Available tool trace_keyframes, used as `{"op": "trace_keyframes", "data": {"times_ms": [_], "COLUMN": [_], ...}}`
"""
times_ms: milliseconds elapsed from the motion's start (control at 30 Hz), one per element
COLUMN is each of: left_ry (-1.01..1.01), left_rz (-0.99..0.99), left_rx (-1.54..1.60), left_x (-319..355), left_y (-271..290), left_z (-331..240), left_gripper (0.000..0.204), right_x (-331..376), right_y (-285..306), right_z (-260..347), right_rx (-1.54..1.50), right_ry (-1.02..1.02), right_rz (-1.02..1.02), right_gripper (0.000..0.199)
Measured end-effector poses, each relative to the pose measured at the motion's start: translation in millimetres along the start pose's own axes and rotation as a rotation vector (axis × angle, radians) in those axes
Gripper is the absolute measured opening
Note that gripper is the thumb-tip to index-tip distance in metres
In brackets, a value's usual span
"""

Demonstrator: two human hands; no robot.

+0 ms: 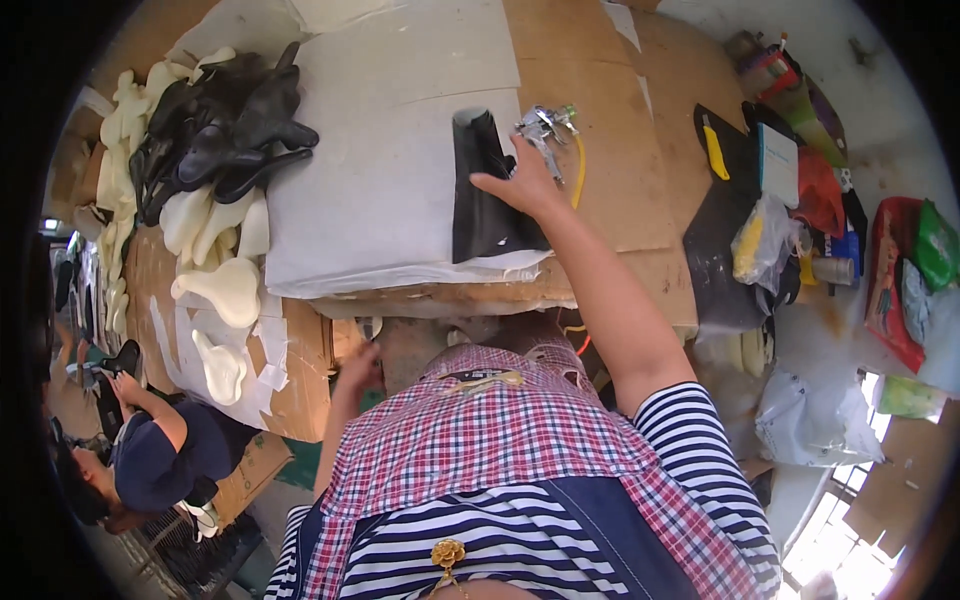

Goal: Assembling bicycle saddle covers onto foam bases using adhesive spray in a factory setting.

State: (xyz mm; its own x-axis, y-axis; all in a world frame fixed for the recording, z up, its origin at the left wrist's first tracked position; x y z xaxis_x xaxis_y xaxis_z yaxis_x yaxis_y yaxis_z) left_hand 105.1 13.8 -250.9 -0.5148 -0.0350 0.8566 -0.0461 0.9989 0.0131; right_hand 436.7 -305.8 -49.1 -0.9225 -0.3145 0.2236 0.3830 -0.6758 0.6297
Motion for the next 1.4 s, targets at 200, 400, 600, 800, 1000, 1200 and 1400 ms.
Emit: {"op": "trace_keyframes", "data": {"times_ms": [200, 400, 600, 800, 1000, 1200, 1400], "left_ry": [-0.313, -0.667, -0.702, -0.651, -0.582, -0.522, -0.48], "left_rz": [-0.193, -0.334, -0.674, -0.773, -0.766, -0.389, -0.243], "left_rx": [0.005, -0.289, -0.866, -1.066, -0.474, 0.67, 0.468], "left_x": [42, 37, 49, 36, 2, -18, -41], "left_y": [12, -69, -148, -153, -73, -23, 28], "left_z": [-142, -239, -284, -291, -259, -229, -261], "left_gripper": [0.042, 0.04, 0.035, 0.035, 0.022, 0.01, 0.014], "right_x": [19, 5, 47, 35, -11, 31, 124], "right_y": [-36, -23, -48, -61, -35, -16, -70], "right_z": [-29, -29, 10, 12, -24, -103, -99], "right_rx": [0.23, 0.198, 0.573, 0.649, 0.108, -1.092, -1.167], "right_ry": [0.104, 0.254, 0.57, 0.68, 0.287, -0.223, -0.536], "right_rz": [-0.123, 0.068, 0.267, 0.139, 0.238, 0.09, 0.17], "right_gripper": [0.068, 0.065, 0.061, 0.051, 0.025, 0.043, 0.042]}}
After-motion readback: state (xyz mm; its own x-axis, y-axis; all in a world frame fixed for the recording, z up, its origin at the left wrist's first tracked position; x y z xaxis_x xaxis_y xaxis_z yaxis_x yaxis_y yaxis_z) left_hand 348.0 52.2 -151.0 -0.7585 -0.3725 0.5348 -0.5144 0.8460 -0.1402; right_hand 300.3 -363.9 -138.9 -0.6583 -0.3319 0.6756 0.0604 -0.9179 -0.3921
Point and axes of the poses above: each hand's wrist, its own x-axis away from the middle knuckle, its own y-axis out of the back of the hand, z = x × y, the point moved 9 cm from there along -x, towards the middle knuckle, and after that the axes turned 13 degrees about z, right-handed, at the moved point
